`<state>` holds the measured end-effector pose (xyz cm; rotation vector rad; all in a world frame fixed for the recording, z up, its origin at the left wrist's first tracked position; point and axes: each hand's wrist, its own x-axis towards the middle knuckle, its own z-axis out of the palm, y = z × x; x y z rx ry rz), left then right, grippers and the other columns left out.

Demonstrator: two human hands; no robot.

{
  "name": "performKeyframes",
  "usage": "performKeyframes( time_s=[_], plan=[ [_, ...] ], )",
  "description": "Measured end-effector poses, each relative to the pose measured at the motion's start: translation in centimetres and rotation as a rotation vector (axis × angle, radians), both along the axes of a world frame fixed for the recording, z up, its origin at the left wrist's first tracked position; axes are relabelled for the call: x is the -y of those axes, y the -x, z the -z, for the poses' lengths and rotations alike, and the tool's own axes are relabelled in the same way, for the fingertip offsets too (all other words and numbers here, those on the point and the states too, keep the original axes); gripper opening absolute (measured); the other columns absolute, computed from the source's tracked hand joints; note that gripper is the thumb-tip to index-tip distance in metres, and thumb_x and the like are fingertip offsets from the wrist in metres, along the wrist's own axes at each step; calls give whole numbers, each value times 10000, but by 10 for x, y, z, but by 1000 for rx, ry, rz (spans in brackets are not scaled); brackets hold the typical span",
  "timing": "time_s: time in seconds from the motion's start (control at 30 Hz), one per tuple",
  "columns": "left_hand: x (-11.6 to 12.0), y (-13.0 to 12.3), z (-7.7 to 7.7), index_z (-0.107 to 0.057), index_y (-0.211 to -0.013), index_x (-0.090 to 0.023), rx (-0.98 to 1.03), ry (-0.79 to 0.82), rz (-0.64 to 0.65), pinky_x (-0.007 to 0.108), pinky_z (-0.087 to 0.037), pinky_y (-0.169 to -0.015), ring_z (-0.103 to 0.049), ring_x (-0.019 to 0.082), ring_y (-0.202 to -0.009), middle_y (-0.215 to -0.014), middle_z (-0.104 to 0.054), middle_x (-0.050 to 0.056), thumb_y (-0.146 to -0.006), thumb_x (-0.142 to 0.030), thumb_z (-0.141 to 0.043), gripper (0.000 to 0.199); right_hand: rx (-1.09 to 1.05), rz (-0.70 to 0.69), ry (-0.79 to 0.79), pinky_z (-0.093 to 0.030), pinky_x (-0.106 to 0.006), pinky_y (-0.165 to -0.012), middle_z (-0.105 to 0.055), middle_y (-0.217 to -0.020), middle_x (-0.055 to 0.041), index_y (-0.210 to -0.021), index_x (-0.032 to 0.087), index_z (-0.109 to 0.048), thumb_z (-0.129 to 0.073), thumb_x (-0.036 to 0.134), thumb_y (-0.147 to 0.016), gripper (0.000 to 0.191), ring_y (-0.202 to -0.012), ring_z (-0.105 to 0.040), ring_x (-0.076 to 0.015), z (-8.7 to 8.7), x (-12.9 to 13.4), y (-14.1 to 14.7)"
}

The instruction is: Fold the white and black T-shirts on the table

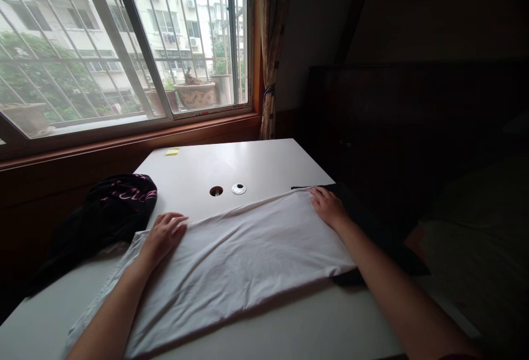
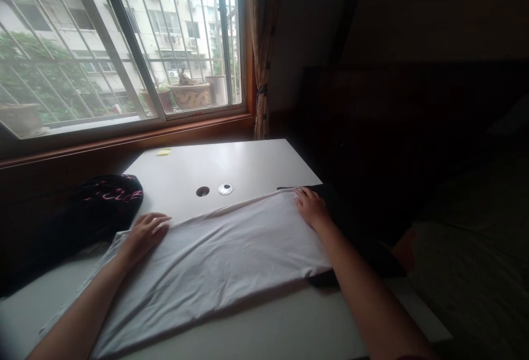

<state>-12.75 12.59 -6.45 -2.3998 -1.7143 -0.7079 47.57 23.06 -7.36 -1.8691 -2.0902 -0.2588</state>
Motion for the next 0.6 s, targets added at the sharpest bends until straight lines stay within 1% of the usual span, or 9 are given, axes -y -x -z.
performKeyframes(
  time_s=[0.07,0.13,0.2,0.27,0.33,0.4,0.5,0.57,0.6],
  plan=[
    [7,-5,-6,-727,-1118,-289,-10,65,53,411,-517,-963,-599,252,-1042,-1086,-714,54,-1005,-433,-519,277,43,-25,-107,-411,-489,-1112,-580,-1471,-103,-1400,234,-616,-472,289,-1005,424,-1312,-530,-308,-10,4,13],
    [9,-13,-13,-725,-1065,-276,-17,115,82,390,-516,-907,-592,241,-974,-1034,-705,56,-996,-431,-535,254,55,-109,-189,-384,-486,-1124,-602,-1431,-119,-1371,213,-631,-516,238,-980,408,-1304,-519,-313,-21,8,36],
    [8,-21,-19,-718,-1004,-260,-22,134,80,388,-508,-879,-578,240,-935,-997,-691,63,-985,-400,-548,221,15,-249,-198,-406,-450,-1093,-640,-1361,-116,-1302,214,-668,-557,219,-966,354,-1248,-543,-298,-31,12,71],
    [6,-29,-22,-700,-947,-250,-32,133,72,391,-499,-862,-562,243,-921,-973,-677,67,-978,-341,-543,183,-57,-436,-144,-441,-409,-1051,-672,-1286,-95,-1209,228,-704,-602,211,-952,277,-1174,-574,-270,-37,16,114],
    [7,-35,-24,-673,-929,-246,-43,123,80,392,-493,-849,-551,247,-930,-984,-667,70,-981,-283,-516,170,-136,-614,-83,-462,-386,-1022,-687,-1236,-74,-1157,240,-717,-641,207,-944,229,-1104,-596,-241,-38,19,160],
    [10,-38,-23,-643,-933,-245,-47,105,93,394,-492,-849,-549,250,-945,-1010,-663,72,-993,-250,-478,176,-211,-702,-46,-473,-378,-1009,-690,-1220,-70,-1162,245,-715,-682,226,-939,226,-1103,-599,-233,-34,21,201],
    [16,-40,-18,-604,-938,-242,-49,71,79,401,-492,-856,-560,250,-937,-993,-660,70,-1015,-260,-439,183,-237,-758,26,-482,-382,-982,-698,-1179,-65,-1183,259,-712,-760,282,-906,282,-1104,-602,-236,-27,21,248],
    [18,-37,-14,-592,-955,-242,-54,59,55,403,-490,-857,-573,249,-927,-967,-655,65,-1024,-279,-431,178,-209,-769,75,-486,-383,-958,-706,-1111,-57,-1160,268,-722,-785,286,-887,281,-1091,-603,-242,-24,21,267],
    [18,-35,-13,-591,-976,-241,-53,58,46,401,-488,-858,-580,248,-928,-965,-655,62,-1026,-287,-433,172,-193,-770,88,-486,-381,-948,-705,-1075,-54,-1129,267,-732,-785,280,-887,248,-1080,-603,-244,-23,20,273]
  ],
)
